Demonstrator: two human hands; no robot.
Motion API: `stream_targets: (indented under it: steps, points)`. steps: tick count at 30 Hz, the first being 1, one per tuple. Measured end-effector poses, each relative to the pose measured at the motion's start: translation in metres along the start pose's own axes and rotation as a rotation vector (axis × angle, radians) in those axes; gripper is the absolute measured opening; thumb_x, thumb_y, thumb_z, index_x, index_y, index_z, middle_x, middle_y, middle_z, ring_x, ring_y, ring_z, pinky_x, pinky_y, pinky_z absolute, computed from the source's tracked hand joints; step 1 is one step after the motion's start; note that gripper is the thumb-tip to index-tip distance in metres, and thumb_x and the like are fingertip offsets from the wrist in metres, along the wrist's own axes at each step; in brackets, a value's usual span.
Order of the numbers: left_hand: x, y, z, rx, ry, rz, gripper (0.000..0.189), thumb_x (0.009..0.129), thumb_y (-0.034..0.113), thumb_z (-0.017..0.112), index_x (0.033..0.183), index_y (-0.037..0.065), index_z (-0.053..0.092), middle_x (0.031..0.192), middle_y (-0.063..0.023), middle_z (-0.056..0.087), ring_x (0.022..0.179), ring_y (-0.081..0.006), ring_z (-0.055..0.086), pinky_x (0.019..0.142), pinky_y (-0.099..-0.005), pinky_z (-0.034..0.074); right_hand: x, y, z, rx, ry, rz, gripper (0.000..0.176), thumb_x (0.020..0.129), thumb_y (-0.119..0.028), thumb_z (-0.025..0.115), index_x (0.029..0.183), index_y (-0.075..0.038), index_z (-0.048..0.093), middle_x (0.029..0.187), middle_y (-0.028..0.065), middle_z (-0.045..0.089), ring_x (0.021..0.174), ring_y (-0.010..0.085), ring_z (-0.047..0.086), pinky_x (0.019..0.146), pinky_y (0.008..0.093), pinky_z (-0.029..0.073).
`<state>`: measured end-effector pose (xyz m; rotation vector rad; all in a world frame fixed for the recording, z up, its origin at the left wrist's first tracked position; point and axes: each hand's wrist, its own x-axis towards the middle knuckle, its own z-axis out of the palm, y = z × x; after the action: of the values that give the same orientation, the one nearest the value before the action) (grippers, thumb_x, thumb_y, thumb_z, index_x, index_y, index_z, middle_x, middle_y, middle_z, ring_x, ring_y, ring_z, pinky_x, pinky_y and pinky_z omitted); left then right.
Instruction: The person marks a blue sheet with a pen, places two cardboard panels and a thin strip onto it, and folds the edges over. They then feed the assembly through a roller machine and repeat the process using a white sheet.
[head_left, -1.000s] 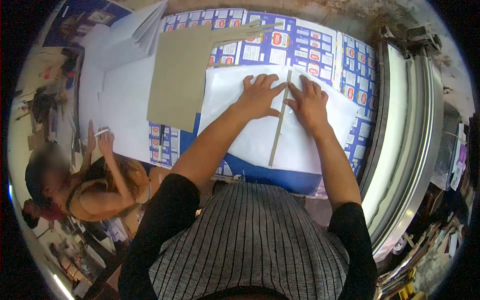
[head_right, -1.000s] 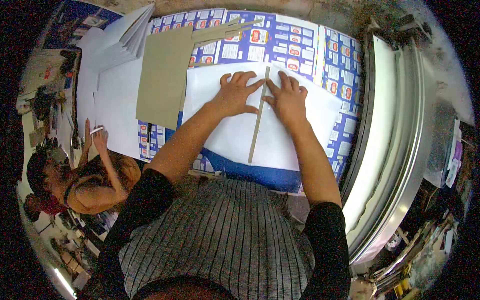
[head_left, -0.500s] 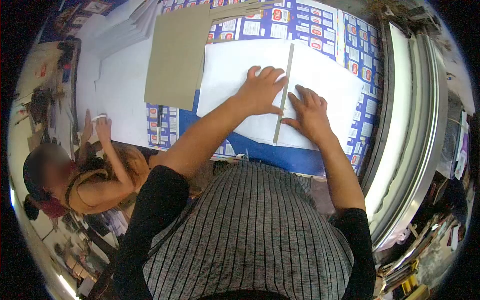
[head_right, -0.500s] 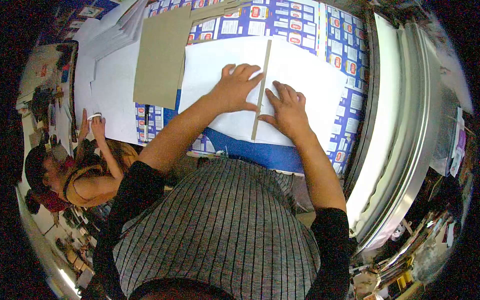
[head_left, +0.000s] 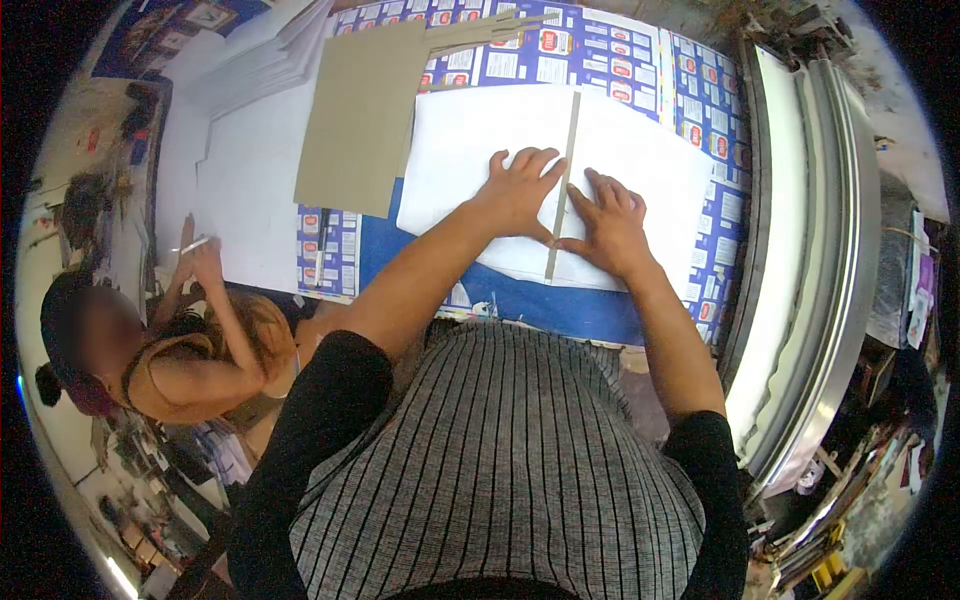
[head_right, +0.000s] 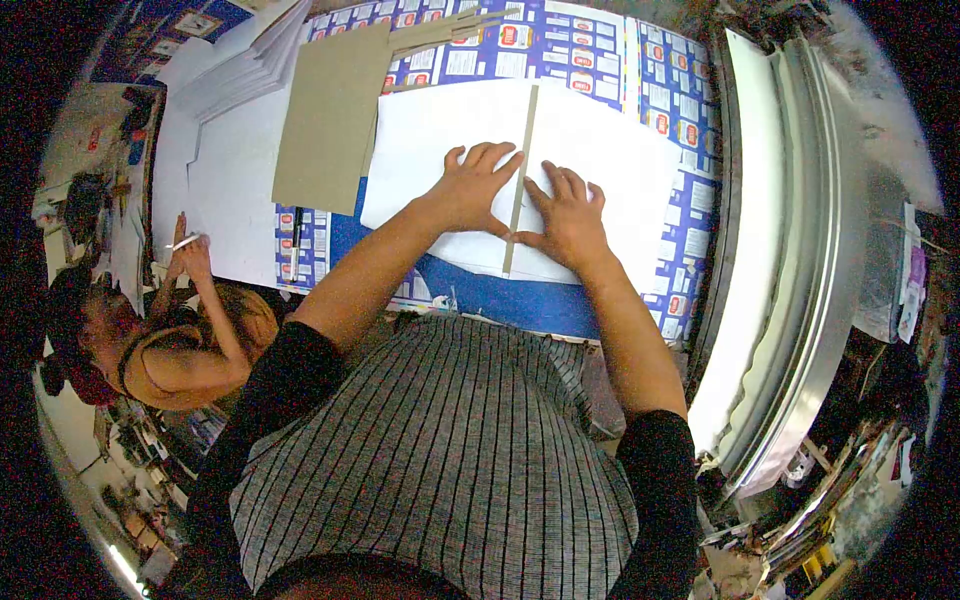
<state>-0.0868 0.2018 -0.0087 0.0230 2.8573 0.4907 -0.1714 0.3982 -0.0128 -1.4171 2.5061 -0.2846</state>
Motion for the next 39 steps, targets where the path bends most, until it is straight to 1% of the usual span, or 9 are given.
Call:
stream_targets:
  steps: [9,14,18,29,31,36,37,38,39]
  points:
    - [0.001,0.002,0.001,0.002,-0.025,-0.023,0.122,0.056,0.054,0.090,0.153,0.008,0.032,0.157,-0.0127,0.030,0.147,-0.0313,0.025,0.110,-0.0656,0.023,0.003,0.000,0.000,-0.023,-0.031,0.022,0.084,0.069,-0.057,0.080,0.143,-0.025,0.056,0.157,0.0083,0.036,0.142,0.0293,0.033,0.112,0.0558,0.024]
    - [0.002,0.001,-0.001,0.011,-0.035,-0.023,0.123,0.056,0.054,0.090,0.154,0.007,0.031,0.157,-0.0127,0.030,0.146,-0.0316,0.025,0.110,-0.0660,0.023,0.005,-0.002,-0.003,-0.017,-0.038,0.035,0.077,0.073,-0.052,0.080,0.142,-0.025,0.057,0.157,0.0084,0.036,0.143,0.0298,0.032,0.112,0.0552,0.024]
    - [0.003,0.001,-0.002,-0.005,-0.061,-0.032,0.129,0.053,0.057,0.091,0.156,0.010,0.028,0.159,-0.0139,0.026,0.146,-0.0340,0.024,0.112,-0.0688,0.021,0.006,-0.006,-0.004,-0.005,-0.064,0.079,0.073,0.076,-0.047,0.079,0.142,-0.025,0.058,0.158,0.0091,0.035,0.143,0.0301,0.032,0.112,0.0551,0.024]
    - [0.004,0.000,0.001,-0.008,-0.062,-0.026,0.130,0.052,0.058,0.090,0.156,0.010,0.028,0.159,-0.0141,0.026,0.146,-0.0348,0.024,0.110,-0.0693,0.021,0.006,-0.003,-0.001,0.012,-0.038,0.054,0.073,0.075,-0.047,0.080,0.141,-0.024,0.059,0.157,0.0096,0.037,0.143,0.0304,0.033,0.111,0.0553,0.024]
    - [0.004,0.000,0.002,0.007,-0.053,-0.033,0.126,0.056,0.055,0.090,0.155,0.008,0.029,0.157,-0.0125,0.029,0.146,-0.0326,0.025,0.110,-0.0672,0.023,0.006,-0.003,-0.002,0.014,-0.033,0.055,0.073,0.075,-0.047,0.080,0.141,-0.024,0.059,0.157,0.0095,0.037,0.143,0.0303,0.033,0.111,0.0556,0.025]
    - [0.003,-0.001,0.000,0.026,-0.002,0.000,0.124,0.054,0.055,0.090,0.152,0.007,0.033,0.154,-0.0139,0.032,0.143,-0.0331,0.029,0.108,-0.0666,0.024,0.010,-0.005,-0.011,-0.019,-0.055,0.039,0.069,0.077,-0.048,0.078,0.138,-0.022,0.061,0.155,0.0099,0.041,0.140,0.0299,0.037,0.107,0.0570,0.029]
    - [0.004,0.000,-0.001,0.061,-0.013,-0.004,0.118,0.056,0.058,0.088,0.150,0.007,0.037,0.153,-0.0136,0.034,0.142,-0.0321,0.031,0.109,-0.0657,0.023,0.014,-0.005,-0.016,-0.035,-0.018,0.036,0.058,0.082,-0.044,0.074,0.134,-0.019,0.063,0.143,0.0096,0.052,0.131,0.0289,0.046,0.104,0.0543,0.033]
    - [0.007,-0.002,-0.004,0.071,0.000,-0.003,0.118,0.056,0.058,0.088,0.150,0.007,0.037,0.153,-0.0136,0.034,0.142,-0.0321,0.031,0.109,-0.0657,0.023,0.024,-0.001,-0.021,-0.041,-0.004,0.032,0.058,0.082,-0.044,0.074,0.134,-0.019,0.063,0.143,0.0096,0.052,0.131,0.0289,0.046,0.104,0.0543,0.033]
    - [0.009,-0.002,-0.006,0.018,-0.013,-0.017,0.115,0.058,0.059,0.086,0.149,0.007,0.038,0.151,-0.0133,0.036,0.140,-0.0314,0.032,0.110,-0.0651,0.023,0.033,0.003,-0.025,0.007,-0.047,0.044,0.055,0.085,-0.041,0.071,0.134,-0.017,0.062,0.134,0.0095,0.056,0.123,0.0286,0.052,0.099,0.0524,0.037]
